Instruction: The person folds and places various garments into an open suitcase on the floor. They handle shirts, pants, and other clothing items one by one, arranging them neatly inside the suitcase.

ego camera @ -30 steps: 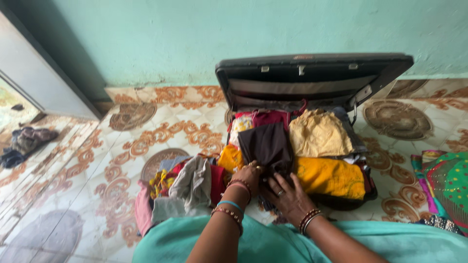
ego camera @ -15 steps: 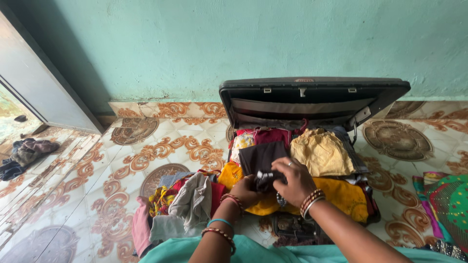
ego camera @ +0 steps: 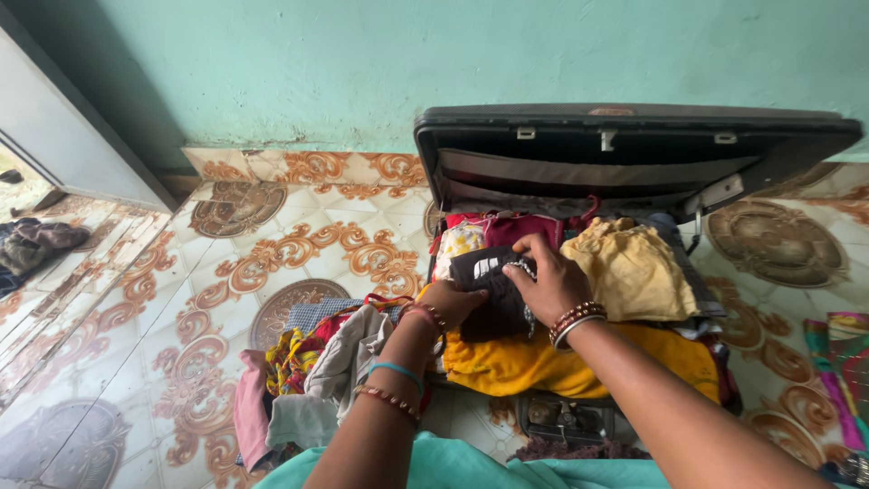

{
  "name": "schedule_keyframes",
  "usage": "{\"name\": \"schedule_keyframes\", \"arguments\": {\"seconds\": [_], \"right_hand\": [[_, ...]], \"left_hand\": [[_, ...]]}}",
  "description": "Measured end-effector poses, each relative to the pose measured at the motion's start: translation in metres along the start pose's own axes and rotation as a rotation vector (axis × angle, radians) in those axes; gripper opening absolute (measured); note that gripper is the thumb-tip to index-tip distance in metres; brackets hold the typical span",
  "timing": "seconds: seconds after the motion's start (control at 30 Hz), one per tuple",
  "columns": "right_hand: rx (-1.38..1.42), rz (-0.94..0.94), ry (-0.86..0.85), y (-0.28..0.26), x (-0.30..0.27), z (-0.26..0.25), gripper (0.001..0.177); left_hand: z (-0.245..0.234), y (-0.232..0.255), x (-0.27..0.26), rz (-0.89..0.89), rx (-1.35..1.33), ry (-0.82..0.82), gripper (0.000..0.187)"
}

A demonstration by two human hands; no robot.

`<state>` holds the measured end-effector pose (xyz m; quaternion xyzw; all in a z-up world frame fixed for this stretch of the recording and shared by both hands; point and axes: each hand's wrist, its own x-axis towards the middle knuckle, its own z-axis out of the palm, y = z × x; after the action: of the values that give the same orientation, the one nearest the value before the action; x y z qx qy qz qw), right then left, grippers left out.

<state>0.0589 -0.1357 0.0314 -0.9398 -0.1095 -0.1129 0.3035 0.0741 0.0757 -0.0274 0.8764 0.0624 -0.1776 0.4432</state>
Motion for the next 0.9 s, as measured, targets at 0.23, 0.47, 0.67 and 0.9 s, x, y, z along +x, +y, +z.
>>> {"name": "schedule_keyframes", "arguments": {"seconds": [0.23, 0.47, 0.67, 0.9], "right_hand": [[-0.169, 0.191, -0.067, 0.001, 0.011, 0.011, 0.104], [-0.109, 0.224, -0.061, 0.003, 0.022, 0.010, 0.112], [-0.191, 0.352, -0.242, 0.001, 0.013, 0.000, 0.084], [0.098, 0.251, -0.146, -0.028, -0.008, -0.033, 0.052]], "left_hand": [[-0.003, 0.019, -0.033, -0.100, 0.314, 0.154, 0.049], [-0.011, 0.058, -0.072, -0.078, 0.375, 0.310, 0.058], [0.010, 0.034, -0.059, 0.122, 0.357, 0.114, 0.039], [0.018, 0.031, -0.056, -0.273, -0.906, -0.143, 0.075]]}}
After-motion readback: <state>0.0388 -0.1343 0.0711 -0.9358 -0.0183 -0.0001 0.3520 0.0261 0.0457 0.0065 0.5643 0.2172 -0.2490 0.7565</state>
